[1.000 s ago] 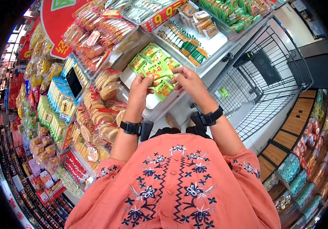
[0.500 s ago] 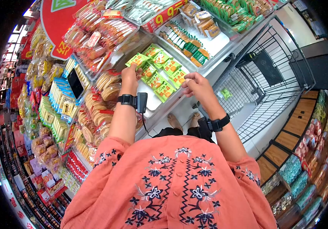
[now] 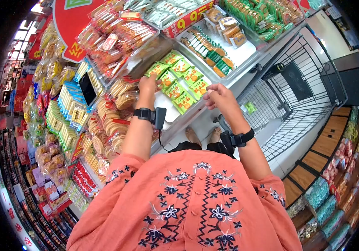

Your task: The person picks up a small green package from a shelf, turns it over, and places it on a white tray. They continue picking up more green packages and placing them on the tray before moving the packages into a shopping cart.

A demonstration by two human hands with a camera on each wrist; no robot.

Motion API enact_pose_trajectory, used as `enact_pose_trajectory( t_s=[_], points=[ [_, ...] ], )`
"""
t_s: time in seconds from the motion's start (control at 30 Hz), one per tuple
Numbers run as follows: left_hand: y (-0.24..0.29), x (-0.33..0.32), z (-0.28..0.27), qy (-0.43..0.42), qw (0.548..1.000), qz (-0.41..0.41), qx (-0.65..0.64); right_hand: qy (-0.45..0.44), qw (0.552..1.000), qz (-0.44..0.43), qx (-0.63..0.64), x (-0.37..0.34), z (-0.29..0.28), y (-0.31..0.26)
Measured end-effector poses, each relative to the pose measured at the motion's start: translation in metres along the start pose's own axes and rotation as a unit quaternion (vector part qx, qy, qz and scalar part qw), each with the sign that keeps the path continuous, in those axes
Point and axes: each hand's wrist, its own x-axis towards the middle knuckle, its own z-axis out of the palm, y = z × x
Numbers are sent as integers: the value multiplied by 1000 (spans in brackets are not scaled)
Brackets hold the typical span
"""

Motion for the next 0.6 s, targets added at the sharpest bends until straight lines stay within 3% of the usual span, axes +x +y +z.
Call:
enact_pose_trajectory(
  t_s=[0.13, 0.17, 0.2, 0.27, 0.33, 0.4, 0.47, 0.6],
  points=[
    [7, -17, -7, -21, 995, 41, 91, -7, 1000, -1, -4, 2, 6, -5],
    [8, -23, -12, -19, 992, 96, 76, -11, 1000, -3, -2, 2, 6, -5],
    [28, -41, -16, -27, 993, 108, 45, -15, 1000, -5, 0, 3, 6, -4],
    [75, -52, -45, -15, 981, 161, 104, -19, 1000, -8, -2, 5, 6, -5],
    [97, -20, -96, 56, 945, 270, 177, -21, 1000, -11, -2, 3, 4, -7],
    [131, -8, -150, 159, 896, 302, 285, -18, 1000, -12, -1, 3, 2, -6],
    [139, 26, -210, 267, 794, 307, 451, -14, 1000, -10, 1, 3, 1, -4],
    [133, 54, -254, 265, 779, 160, 545, -14, 1000, -11, 12, 2, -4, 3]
  ],
)
